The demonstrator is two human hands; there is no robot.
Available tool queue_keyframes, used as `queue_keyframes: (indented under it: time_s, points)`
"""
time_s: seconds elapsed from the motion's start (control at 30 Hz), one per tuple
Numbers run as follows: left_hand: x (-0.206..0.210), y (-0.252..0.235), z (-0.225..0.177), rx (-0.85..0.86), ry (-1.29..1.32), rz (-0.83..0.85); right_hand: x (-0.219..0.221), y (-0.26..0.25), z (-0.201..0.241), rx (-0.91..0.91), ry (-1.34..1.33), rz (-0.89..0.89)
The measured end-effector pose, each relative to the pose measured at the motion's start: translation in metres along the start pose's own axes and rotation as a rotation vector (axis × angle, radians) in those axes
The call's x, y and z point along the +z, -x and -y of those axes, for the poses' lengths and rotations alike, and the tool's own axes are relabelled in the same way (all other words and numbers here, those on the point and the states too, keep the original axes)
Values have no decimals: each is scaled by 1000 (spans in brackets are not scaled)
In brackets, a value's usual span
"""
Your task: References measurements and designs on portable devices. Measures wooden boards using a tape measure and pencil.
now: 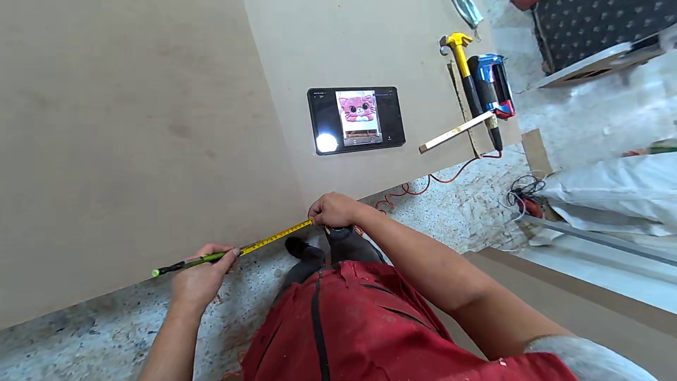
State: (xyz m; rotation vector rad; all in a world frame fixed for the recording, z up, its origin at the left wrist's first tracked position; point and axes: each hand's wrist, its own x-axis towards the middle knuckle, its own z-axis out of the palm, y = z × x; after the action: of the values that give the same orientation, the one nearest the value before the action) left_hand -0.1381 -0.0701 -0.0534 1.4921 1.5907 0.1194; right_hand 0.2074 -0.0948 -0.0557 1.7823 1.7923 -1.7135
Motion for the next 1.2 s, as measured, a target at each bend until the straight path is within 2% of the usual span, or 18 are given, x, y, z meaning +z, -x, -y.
queue_keyframes:
  time_s: [0.07, 0.17, 0.23, 0.33, 0.47, 0.6, 0.73, 0.83, 1.2]
  points:
    - [-4, 3, 6, 4, 179, -43, 0, 7, -2, -44, 9, 1]
    - [-8, 19, 10, -1, 415, -209, -22, 42, -18, -184, 13, -41]
    - [-7, 39, 6, -22, 477, -322, -52, 80, -46, -223, -42, -124]
    - [9, 58, -3, -51, 486, -435, -115, 130, -110, -132, -68, -289]
    - [51, 63, -37, 4, 354, -549, -196, 164, -184, 41, -53, -418]
    - [92, 40, -91, 141, -61, -566, -245, 146, -240, -15, 97, -498]
    - [125, 7, -119, -46, -223, -501, -258, 123, -259, -120, 204, -455]
    - [137, -2, -118, -70, -282, -535, -259, 111, -263, -169, 205, -421]
    - [136, -4, -113, -133, -294, -518, -253, 97, -273, -246, 190, -472]
